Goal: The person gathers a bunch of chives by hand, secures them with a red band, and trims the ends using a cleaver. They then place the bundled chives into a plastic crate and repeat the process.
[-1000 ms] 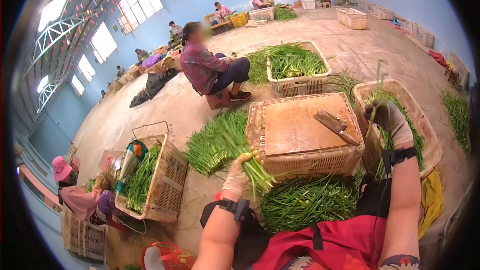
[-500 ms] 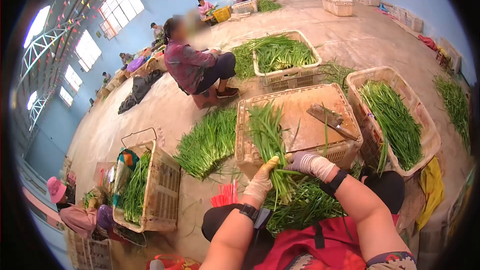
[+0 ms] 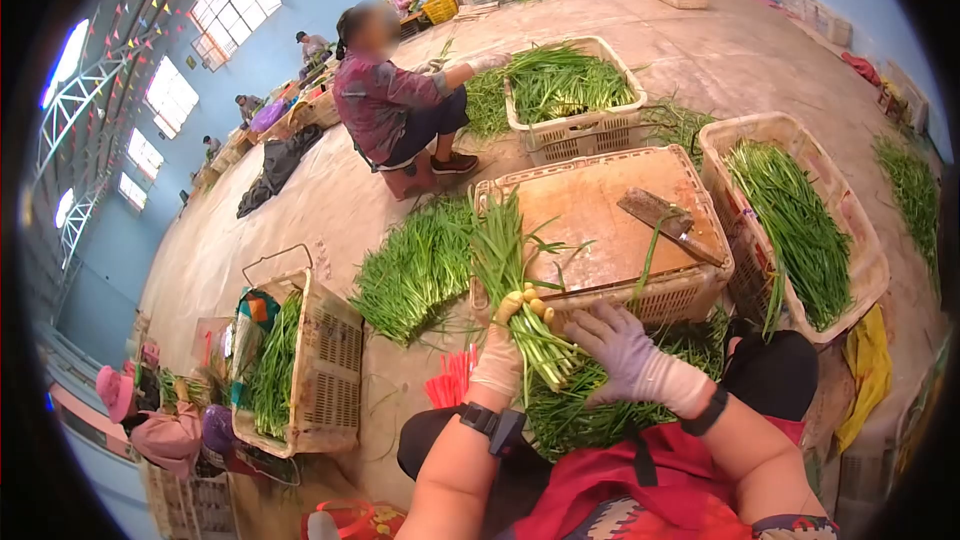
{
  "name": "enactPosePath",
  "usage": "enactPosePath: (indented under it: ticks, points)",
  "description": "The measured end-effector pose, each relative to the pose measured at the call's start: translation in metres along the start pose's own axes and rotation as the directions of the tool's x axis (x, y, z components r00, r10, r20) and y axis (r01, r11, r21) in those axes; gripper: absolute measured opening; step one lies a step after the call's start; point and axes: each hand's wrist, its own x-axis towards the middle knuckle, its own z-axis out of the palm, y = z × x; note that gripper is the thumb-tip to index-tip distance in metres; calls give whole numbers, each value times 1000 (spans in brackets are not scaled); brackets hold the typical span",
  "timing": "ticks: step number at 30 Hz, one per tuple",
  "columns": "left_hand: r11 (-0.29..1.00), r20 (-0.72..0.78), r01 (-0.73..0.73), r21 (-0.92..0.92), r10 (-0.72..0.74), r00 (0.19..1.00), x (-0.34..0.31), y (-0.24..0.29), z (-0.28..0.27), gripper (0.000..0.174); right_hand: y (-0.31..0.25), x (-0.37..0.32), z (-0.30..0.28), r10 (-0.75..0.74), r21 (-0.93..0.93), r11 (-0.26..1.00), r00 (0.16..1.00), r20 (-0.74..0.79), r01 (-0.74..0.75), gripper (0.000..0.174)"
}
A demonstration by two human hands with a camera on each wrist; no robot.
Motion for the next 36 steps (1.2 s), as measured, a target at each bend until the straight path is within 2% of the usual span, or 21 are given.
enactPosePath:
  ticks: [2, 4, 5, 7, 10, 14, 17, 18, 21, 22, 23, 24, 25, 26, 28, 29, 30, 31, 33, 34, 36]
  points:
    - [999, 15, 22, -29, -22, 1000, 4, 7, -5, 25, 11, 5, 35, 56, -123, 991, 998, 21, -53, 91]
    - [990, 50, 43, -133, -37, 998, -2, 13, 11, 25, 23, 15, 66, 135, -20, 991, 986, 101, -134, 80]
    - [982, 63, 54, -182, -44, 997, -6, 18, 15, 26, 23, 13, 76, 196, -61, 980, 966, 166, -189, 74]
    - [994, 93, -44, -104, 54, 994, 0, 31, 9, 25, 26, 4, 88, 318, -163, 946, 905, 283, -281, 61]
    - [988, 107, -152, -15, 152, 982, 3, 37, 4, 26, 25, -22, 82, 395, -301, 906, 850, 350, -297, 49]
    - [973, 90, -231, -13, 231, 969, 2, 37, 10, 22, 35, -56, 74, 361, -208, 918, 929, 79, -338, 50]
    - [970, 63, -240, -38, 242, 968, -7, 41, 25, 19, 44, -71, 61, 436, -344, 862, 891, 128, -373, 52]
    - [972, 65, -232, -49, 234, 970, -13, 40, 33, 17, 50, -88, 69, 528, -468, 793, 823, 210, -390, 52]
    - [962, -9, -258, -89, 258, 966, -17, 36, 39, 17, 39, -108, 46, 521, -601, 719, 843, 135, -348, 58]
    - [957, 37, -282, -63, 284, 958, -11, 35, 30, 16, 25, -94, 19, 549, -419, 808, 787, 281, -414, 57]
    - [953, 66, -289, -94, 295, 953, -8, 32, 25, 17, 7, -68, -10, 538, -221, 841, 722, 435, -494, 56]
    - [949, 89, -292, -120, 303, 949, -8, 28, 21, 18, -3, -45, -25, 497, -131, 826, 599, 627, -548, 58]
    - [945, 122, -293, -144, 311, 943, -5, 25, 18, 19, 1, -51, -4, 374, 222, 763, 694, 615, -608, 59]
    - [950, 131, -284, -127, 300, 945, -1, 23, 10, 22, 9, -56, 26, 275, 545, 607, 796, 539, -579, 60]
    - [950, 120, -231, -208, 259, 958, -3, 13, 17, 23, -10, -42, 64, 438, 679, 494, 830, 345, -543, 55]
    - [953, 122, -204, -226, 235, 964, -5, 10, 19, 22, -8, -31, 76, 388, 743, 485, 875, 290, -462, 51]
    - [954, 124, -177, -243, 211, 970, -7, 7, 21, 22, -12, -21, 75, 423, 844, 183, 815, 396, -505, 51]
    - [951, 150, -186, -247, 227, 962, -7, 5, 23, 22, -15, -15, 73, 412, 855, -139, 756, 509, -500, 50]
    - [941, 202, -216, -262, 272, 941, -4, 3, 24, 22, -11, -15, 67, 429, 826, -143, 718, 548, -545, 48]
    - [937, 232, -180, -301, 255, 939, -1, 3, 21, 23, -9, -17, 62, 435, 808, -143, 697, 570, -571, 46]
    - [932, 132, -241, -269, 284, 950, 1, 3, 17, 27, 3, -27, 33, 429, 683, 189, 685, 589, -705, 38]
